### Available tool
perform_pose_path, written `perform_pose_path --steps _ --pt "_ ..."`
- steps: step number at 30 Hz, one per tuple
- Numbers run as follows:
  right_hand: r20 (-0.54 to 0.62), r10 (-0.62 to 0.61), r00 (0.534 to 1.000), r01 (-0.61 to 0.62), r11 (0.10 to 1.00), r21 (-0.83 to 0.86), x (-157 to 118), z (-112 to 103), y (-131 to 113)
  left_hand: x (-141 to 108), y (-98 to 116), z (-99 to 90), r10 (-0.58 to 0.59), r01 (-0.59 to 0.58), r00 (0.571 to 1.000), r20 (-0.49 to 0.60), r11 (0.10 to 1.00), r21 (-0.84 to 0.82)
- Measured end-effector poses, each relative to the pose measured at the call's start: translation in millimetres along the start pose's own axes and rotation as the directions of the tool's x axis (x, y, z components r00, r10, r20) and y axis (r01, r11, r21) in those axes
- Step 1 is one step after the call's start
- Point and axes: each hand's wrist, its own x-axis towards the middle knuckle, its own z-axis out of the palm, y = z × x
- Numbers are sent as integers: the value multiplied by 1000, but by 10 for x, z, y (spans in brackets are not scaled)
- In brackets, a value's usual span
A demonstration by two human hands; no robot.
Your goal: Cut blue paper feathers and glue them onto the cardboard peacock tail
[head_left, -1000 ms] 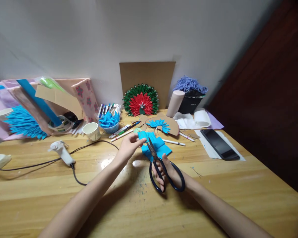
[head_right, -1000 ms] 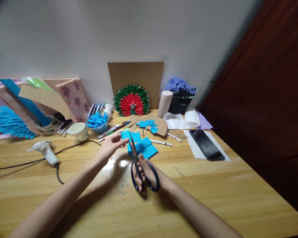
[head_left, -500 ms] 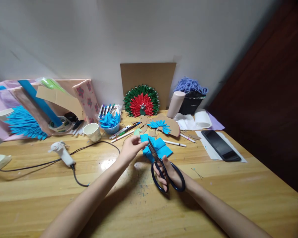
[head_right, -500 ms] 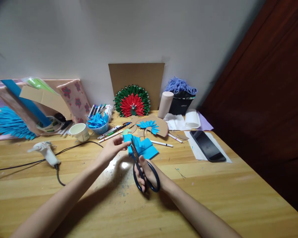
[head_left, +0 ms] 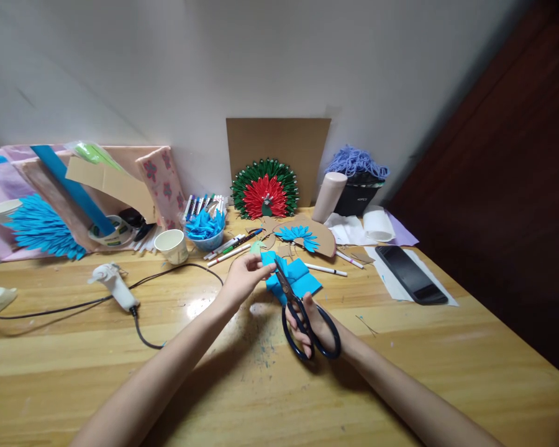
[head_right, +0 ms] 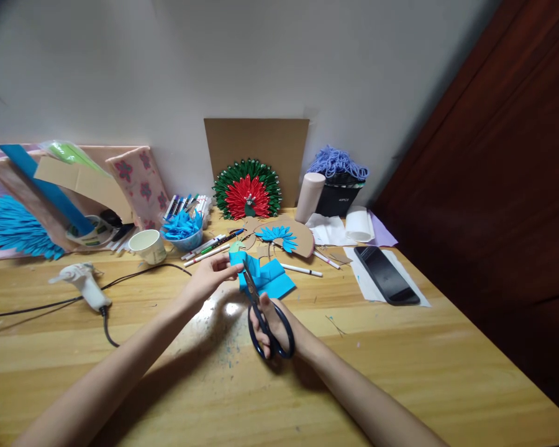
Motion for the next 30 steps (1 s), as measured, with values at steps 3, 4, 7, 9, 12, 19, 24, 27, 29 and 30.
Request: perform_pose_path --steps 3,4,7,9,12,19,24,27,29,30 --pt "63 -14 998 11 999 40 7 -17 26 -3 1 10 -7 7 1000 1 1000 -3" --pt "73 -21 997 17 999 47 11 -26 41 -5 4 14 -10 10 1000 5 1000 -1" --pt "82 -31 996 27 998 57 23 -55 84 -6 11 19 -26 26 1000 12 1000 6" --pt "74 -43 996 39 998 54 28 -62 98 -3 7 17 -31 31 999 13 999 9" --pt "54 -62 997 60 997 40 27 -47 83 7 -7 7 -21 20 1000 23 1000 11" --pt "-9 -65 998 64 998 -20 6 7 29 15 -4 -5 -11 9 999 41 1000 25" --pt "-51 -96 994 93 994 -66 -3 19 25 9 20 -3 -26 25 999 27 999 23" --pt "-63 -113 992 106 989 -105 -7 24 15 5 33 3 -27 27 1000 13 999 30" --pt "-73 -119 990 111 988 -107 -7 27 10 3 36 8 -25 25 1000 6 999 25" --pt "-77 -119 990 111 988 -104 -6 28 10 2 36 10 -27 27 1000 1 999 18"
